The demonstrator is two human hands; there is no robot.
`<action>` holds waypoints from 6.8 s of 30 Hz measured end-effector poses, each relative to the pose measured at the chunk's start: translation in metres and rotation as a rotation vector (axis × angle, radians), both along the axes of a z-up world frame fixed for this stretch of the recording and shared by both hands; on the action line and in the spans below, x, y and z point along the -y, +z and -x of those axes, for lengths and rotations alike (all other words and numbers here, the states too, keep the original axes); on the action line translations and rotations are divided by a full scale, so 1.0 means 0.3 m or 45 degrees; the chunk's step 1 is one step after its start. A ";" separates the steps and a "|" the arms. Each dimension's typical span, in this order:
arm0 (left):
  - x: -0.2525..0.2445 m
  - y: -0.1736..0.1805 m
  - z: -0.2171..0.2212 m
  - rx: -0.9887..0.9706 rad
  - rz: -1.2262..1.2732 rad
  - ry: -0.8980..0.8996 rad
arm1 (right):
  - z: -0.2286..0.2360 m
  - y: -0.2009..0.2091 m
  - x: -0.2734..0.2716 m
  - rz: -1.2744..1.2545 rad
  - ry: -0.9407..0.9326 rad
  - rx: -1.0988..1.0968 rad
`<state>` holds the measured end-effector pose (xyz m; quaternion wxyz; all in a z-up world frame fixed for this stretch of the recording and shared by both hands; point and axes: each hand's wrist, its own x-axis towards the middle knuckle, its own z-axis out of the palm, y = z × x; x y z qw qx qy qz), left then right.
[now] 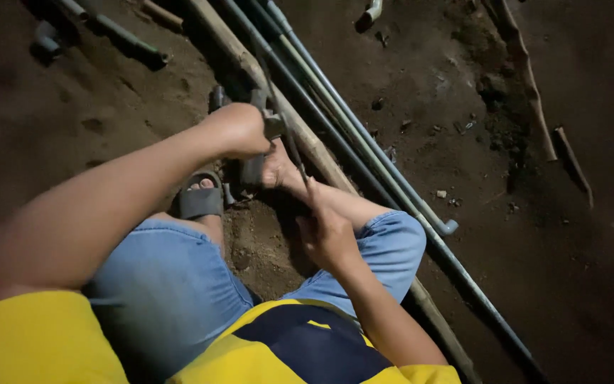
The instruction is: Cutting a PVC pipe using a handheld hacksaw blade while sitting on the ground.
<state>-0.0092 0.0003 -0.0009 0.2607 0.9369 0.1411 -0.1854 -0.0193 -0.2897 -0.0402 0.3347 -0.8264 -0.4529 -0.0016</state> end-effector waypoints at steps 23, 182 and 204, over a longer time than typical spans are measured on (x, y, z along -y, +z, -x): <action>0.000 -0.119 -0.056 0.019 -0.026 -0.045 | -0.023 -0.139 0.070 0.110 -0.041 0.051; -0.003 -0.043 -0.013 -0.033 0.382 0.274 | -0.042 -0.108 0.076 0.164 -0.011 -0.014; 0.001 0.003 -0.018 -0.069 0.372 0.296 | -0.089 -0.200 0.122 0.323 -0.119 -0.114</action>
